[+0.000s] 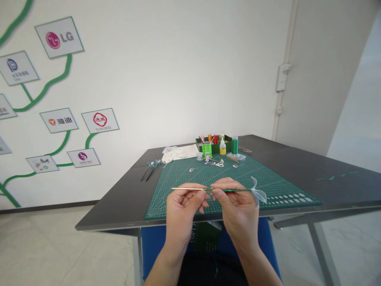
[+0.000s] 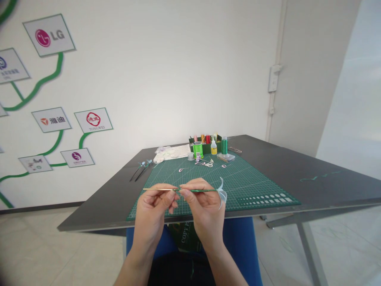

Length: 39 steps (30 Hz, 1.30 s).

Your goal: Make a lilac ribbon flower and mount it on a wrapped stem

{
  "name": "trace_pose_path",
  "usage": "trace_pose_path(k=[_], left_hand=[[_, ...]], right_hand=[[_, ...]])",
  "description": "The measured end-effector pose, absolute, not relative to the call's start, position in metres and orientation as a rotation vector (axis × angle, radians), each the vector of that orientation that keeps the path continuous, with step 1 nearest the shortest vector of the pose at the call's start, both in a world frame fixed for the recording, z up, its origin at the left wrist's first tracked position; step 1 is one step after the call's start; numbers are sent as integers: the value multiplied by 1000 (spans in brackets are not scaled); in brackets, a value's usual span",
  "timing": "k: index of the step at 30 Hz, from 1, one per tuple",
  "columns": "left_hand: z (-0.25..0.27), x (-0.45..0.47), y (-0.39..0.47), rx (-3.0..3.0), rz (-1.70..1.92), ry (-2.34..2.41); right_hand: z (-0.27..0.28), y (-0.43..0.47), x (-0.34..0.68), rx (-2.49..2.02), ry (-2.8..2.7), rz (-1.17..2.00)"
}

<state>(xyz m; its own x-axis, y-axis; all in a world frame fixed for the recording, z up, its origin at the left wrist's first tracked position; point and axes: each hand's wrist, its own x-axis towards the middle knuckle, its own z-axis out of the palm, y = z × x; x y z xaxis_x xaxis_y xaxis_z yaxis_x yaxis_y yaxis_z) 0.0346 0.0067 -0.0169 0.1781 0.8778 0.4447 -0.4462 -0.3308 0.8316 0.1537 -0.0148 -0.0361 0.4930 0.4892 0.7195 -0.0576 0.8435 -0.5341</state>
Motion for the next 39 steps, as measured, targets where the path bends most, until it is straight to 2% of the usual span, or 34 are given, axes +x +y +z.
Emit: trace_pose_path(k=[12, 22, 32, 39], left_hand=[[-14, 29, -4, 1402, 1338, 500], [-8, 5, -11, 1520, 1262, 303], [0, -22, -2, 1741, 1485, 379], [-10, -8, 30, 1837, 1221, 300]], right_hand=[[-36, -20, 167, -517, -1038, 213], [-29, -26, 179, -600, -1099, 138], [-27, -32, 189, -578, -1274, 421], [-30, -33, 188, -424, -1283, 621]])
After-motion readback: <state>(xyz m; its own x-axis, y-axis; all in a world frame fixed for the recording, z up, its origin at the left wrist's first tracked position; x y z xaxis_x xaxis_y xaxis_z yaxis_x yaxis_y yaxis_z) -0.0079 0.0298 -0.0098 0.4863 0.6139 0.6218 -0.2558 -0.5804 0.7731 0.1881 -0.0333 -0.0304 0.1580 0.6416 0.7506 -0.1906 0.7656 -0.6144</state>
